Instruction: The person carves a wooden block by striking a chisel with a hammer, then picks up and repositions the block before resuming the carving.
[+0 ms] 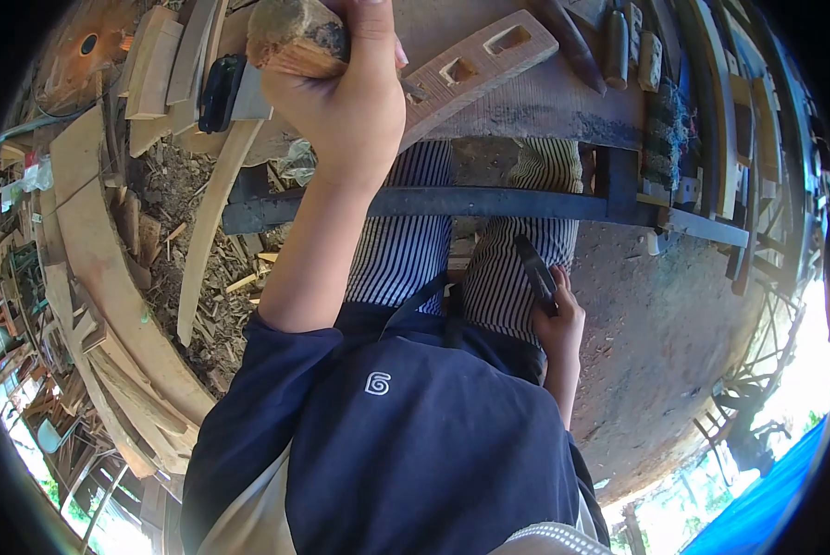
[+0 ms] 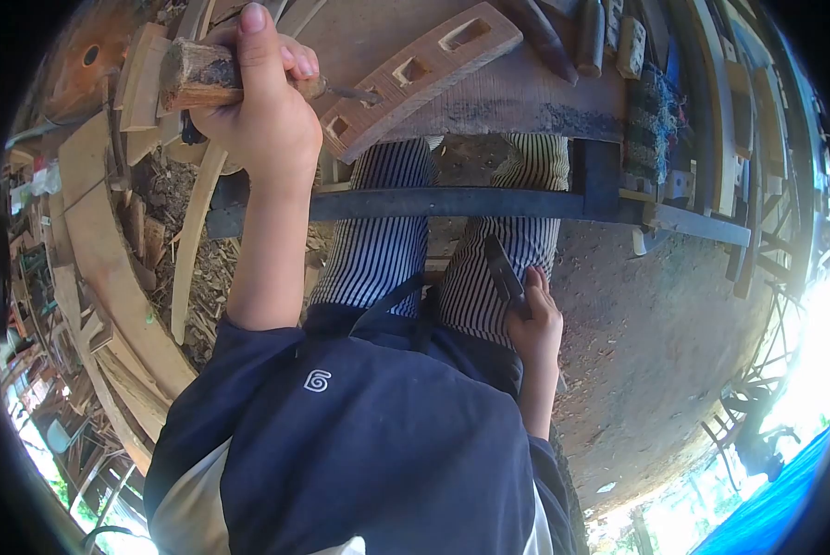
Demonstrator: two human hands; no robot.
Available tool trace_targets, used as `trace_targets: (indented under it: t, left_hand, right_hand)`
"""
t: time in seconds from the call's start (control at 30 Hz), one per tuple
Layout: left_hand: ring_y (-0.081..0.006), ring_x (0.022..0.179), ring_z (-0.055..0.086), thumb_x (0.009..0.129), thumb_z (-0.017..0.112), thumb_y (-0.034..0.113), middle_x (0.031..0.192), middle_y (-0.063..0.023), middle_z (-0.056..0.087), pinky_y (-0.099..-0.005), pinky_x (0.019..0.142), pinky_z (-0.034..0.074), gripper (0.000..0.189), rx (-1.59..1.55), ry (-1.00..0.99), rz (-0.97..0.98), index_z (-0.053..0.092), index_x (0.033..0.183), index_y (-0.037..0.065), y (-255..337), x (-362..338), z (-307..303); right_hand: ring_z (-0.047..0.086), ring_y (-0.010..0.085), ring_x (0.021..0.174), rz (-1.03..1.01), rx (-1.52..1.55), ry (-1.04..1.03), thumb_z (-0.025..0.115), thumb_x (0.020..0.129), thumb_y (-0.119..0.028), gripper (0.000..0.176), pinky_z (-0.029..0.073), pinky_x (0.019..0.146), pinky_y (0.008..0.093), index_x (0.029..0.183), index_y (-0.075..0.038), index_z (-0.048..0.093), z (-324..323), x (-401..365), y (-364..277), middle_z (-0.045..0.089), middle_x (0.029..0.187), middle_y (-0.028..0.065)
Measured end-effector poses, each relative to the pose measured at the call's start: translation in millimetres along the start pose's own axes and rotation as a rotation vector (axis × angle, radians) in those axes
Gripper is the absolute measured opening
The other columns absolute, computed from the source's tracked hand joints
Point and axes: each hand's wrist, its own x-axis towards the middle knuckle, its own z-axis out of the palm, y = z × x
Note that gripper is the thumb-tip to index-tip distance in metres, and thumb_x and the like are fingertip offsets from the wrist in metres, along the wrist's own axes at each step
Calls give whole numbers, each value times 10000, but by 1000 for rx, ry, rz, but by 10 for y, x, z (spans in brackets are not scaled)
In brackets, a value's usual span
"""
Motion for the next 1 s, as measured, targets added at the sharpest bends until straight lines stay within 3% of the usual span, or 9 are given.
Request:
trace_targets:
  t: [0.17,0.33,0.53,0.67,0.73,0.83,0.93,1.0]
  left_hand:
    - [-65,386,391,949,585,143,501,21,434,-245,370,324,290,23,-27,7,437,704,100,-17,8,22]
    - [-58,417,416,944,604,168,527,22,472,-228,407,319,283,275,-147,84,479,708,75,22,40,77]
    - [-54,447,434,948,595,150,561,22,480,-226,426,321,271,321,-70,163,467,721,74,-16,26,224]
    - [-55,447,431,951,587,144,557,22,468,-224,427,321,280,249,-73,113,446,716,84,-27,5,256]
    - [-61,443,429,951,581,132,552,20,465,-228,428,323,297,300,-73,231,423,703,92,-46,-32,245]
    - [-67,437,425,947,578,115,549,16,468,-234,421,321,259,391,-133,241,457,721,83,-25,-83,156]
    - [-96,479,496,904,642,134,547,-31,521,-245,478,407,235,141,-104,173,489,754,37,-21,-147,195]
    - [-89,480,502,907,637,126,546,-38,530,-229,479,406,234,151,-110,176,486,756,32,7,-197,205]
  right_hand:
    - [514,366,1213,17,-1,7,551,701,20,201,478,961,419,895,68,568,-4,12,-18,570,1224,261]
    - [520,378,1200,15,-25,15,552,714,18,162,483,948,422,870,58,564,5,17,-22,575,1217,256]
    - [522,379,1198,18,17,32,553,714,12,151,477,954,426,859,52,559,49,-2,68,580,1213,251]
    - [523,380,1195,34,30,40,553,708,9,158,472,964,427,860,51,560,34,11,36,582,1211,249]
    - [526,380,1193,34,37,37,547,698,9,175,470,969,427,868,52,565,16,22,8,585,1207,248]
    - [528,381,1190,53,46,26,543,690,11,203,471,967,428,887,51,574,31,11,45,589,1201,245]
    - [531,373,1188,10,17,39,541,683,11,227,476,960,425,903,50,582,42,-1,80,593,1201,235]
    - [534,368,1185,5,11,43,543,680,11,235,477,957,421,908,49,584,38,1,78,592,1205,231]
